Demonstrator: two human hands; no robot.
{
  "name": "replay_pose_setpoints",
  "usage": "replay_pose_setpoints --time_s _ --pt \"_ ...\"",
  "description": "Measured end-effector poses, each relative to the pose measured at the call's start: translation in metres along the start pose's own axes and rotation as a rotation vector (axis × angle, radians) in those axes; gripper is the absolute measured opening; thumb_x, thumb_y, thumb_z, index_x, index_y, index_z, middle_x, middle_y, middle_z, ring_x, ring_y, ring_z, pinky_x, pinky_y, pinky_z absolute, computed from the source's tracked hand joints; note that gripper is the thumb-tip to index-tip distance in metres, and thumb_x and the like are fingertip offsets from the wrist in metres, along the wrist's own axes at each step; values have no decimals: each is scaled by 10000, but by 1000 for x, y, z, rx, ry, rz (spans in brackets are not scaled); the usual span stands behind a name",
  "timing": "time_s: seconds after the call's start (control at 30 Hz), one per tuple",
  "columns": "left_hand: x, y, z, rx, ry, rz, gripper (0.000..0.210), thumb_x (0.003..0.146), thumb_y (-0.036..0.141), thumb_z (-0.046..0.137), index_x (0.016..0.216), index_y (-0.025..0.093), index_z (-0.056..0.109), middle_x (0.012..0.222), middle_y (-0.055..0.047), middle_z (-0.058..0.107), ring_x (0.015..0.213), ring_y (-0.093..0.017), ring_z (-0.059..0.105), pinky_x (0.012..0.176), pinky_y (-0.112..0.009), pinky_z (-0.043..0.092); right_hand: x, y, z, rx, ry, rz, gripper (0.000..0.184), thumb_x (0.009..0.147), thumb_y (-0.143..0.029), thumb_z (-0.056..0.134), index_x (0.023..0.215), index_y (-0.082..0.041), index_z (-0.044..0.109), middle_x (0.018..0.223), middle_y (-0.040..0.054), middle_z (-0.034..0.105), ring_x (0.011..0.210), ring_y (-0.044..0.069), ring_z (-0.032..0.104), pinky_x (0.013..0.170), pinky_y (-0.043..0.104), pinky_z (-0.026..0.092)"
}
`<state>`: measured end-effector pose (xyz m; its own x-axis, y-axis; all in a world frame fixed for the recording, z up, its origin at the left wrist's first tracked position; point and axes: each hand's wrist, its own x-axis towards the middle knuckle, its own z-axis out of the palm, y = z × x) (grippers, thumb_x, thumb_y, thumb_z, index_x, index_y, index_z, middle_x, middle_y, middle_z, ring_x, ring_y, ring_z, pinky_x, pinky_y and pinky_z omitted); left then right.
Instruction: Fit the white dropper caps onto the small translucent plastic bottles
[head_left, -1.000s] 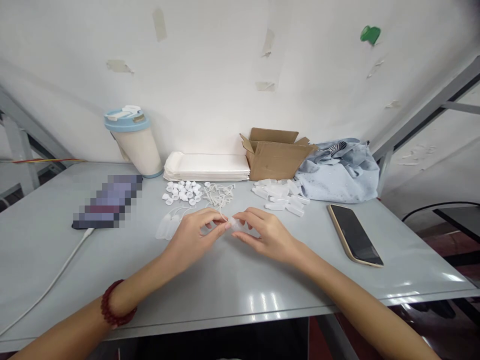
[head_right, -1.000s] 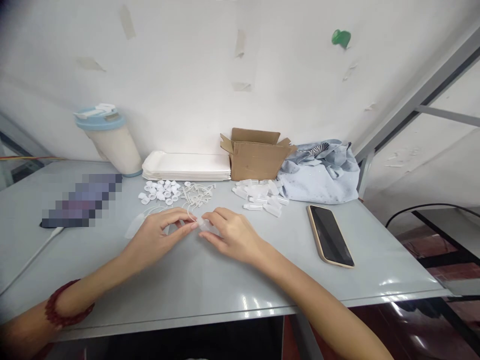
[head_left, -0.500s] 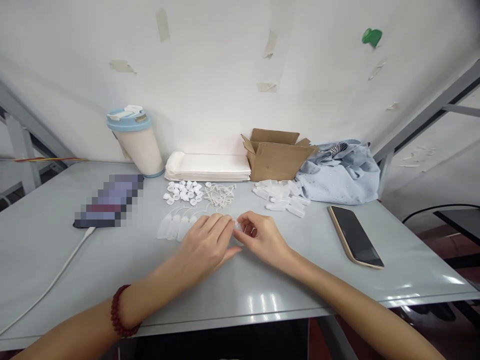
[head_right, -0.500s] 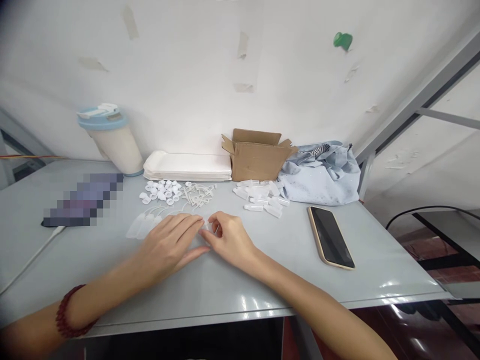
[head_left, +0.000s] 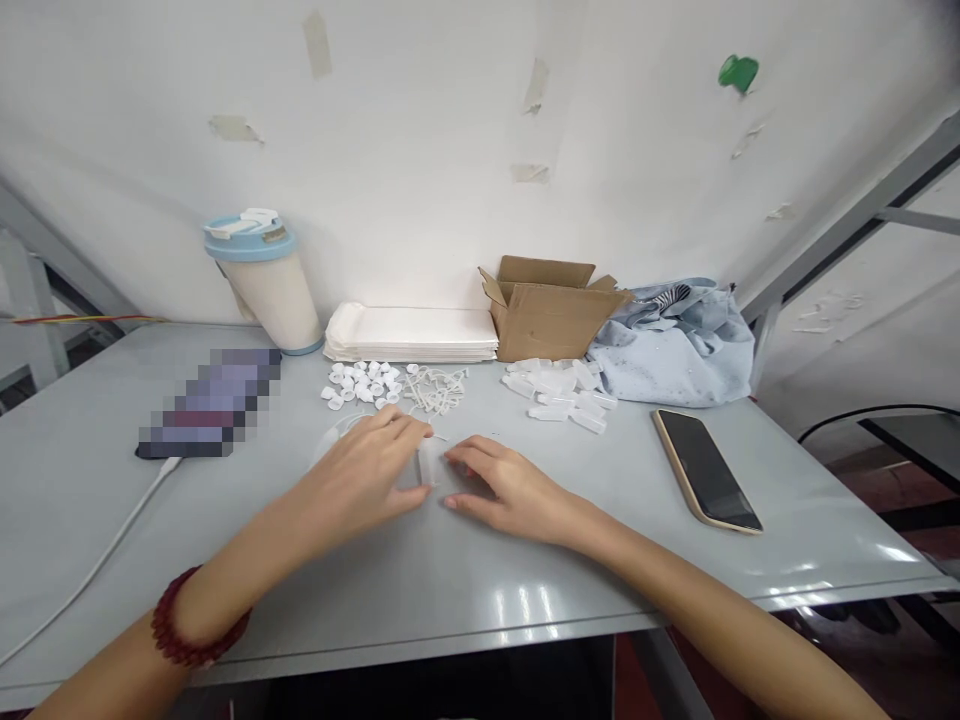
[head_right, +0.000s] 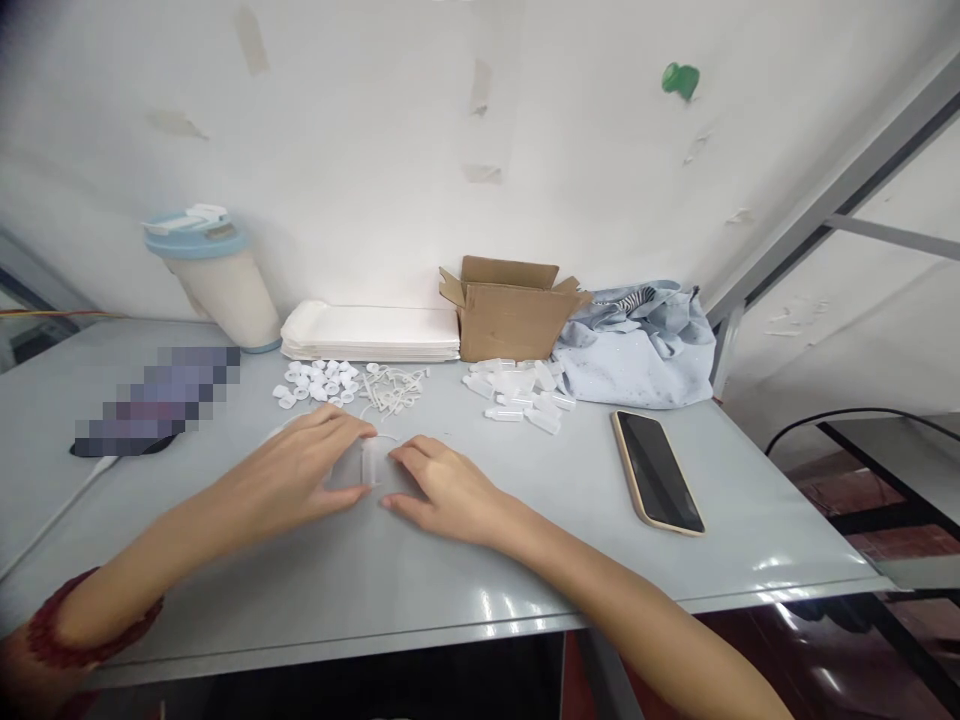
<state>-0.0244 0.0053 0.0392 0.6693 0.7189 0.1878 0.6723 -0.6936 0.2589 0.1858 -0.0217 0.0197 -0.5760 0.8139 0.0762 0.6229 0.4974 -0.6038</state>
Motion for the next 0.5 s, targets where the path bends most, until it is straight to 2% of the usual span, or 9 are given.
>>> replay_pose_setpoints --time_s 0.13,0.5 --pt "-4 -13 -6 -18 -20 -46 304 770 348 579 1018 174 599 908 -75 634 948 -280 534 754 -358 452 -1 1 0 -25 -28 -45 394 870 -322 587 1221 -154 522 1202 139 550 1095 249 550 917 399 484" --pt "-6 -28 -7 -20 -69 -84 336 764 306 564 1078 186 583 1000 -68 608 1009 -267 498 785 -335 443 -2 2 0 -51 -46 -69 364 878 -298 576 1199 -131 533 1202 147 543 1099 244 546 930 404 489"
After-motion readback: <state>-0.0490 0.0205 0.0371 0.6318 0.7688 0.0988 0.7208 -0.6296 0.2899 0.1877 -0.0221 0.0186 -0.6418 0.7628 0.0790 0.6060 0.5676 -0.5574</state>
